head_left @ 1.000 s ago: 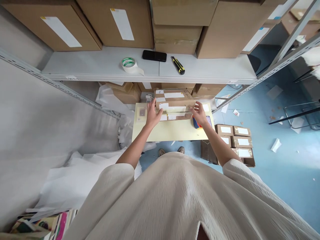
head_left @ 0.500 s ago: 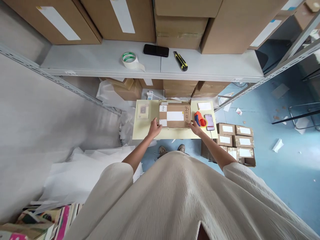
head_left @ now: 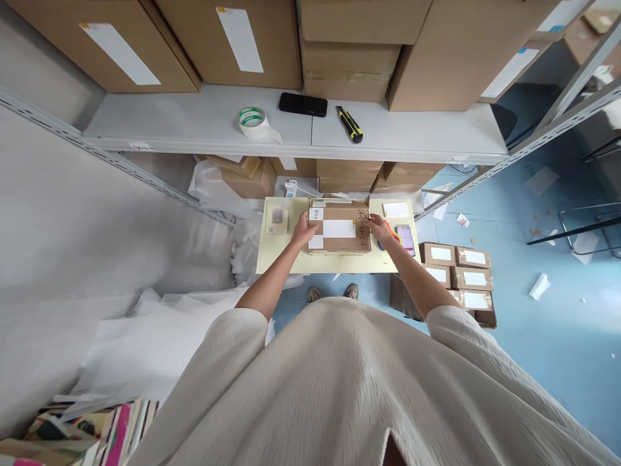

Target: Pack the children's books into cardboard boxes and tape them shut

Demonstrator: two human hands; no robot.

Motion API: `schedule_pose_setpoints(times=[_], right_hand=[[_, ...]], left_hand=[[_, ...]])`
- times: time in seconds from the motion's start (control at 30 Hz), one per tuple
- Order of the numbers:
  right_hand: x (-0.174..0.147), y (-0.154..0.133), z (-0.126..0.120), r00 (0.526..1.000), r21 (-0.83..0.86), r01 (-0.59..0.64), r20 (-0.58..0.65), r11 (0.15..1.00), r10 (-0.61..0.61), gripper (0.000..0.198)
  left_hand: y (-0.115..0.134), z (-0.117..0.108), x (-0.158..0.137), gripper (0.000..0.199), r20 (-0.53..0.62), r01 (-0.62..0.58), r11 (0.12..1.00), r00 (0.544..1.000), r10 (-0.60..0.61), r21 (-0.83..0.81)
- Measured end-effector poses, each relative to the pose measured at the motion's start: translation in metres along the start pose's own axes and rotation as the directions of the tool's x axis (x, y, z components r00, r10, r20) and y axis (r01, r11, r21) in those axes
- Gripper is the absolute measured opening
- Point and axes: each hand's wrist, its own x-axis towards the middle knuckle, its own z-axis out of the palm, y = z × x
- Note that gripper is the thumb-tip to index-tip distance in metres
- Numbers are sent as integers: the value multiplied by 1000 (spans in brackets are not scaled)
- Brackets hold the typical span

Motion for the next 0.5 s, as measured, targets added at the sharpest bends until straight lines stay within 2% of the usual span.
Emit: schedule_pose_setpoints(times=[0.1, 0.23, 0.37, 0.5], right_hand=[[1, 2, 1, 1000, 46, 9, 15, 999, -9, 88], [-2, -3, -2, 996, 122, 85, 5, 989, -86, 98], [-7, -9, -3, 994, 228, 104, 13, 968, -110, 91], [-18, 1, 4, 998, 312, 16, 54, 950, -35, 86]], left_hand=[[3, -4, -5, 103, 12, 15, 999, 1000, -15, -44], [10, -16, -13, 99, -60, -71, 994, 996, 66, -82], [6, -27, -24, 94, -112, -123, 981, 988, 107, -148], [-17, -30, -38, 90, -83, -133, 973, 989, 119, -190]])
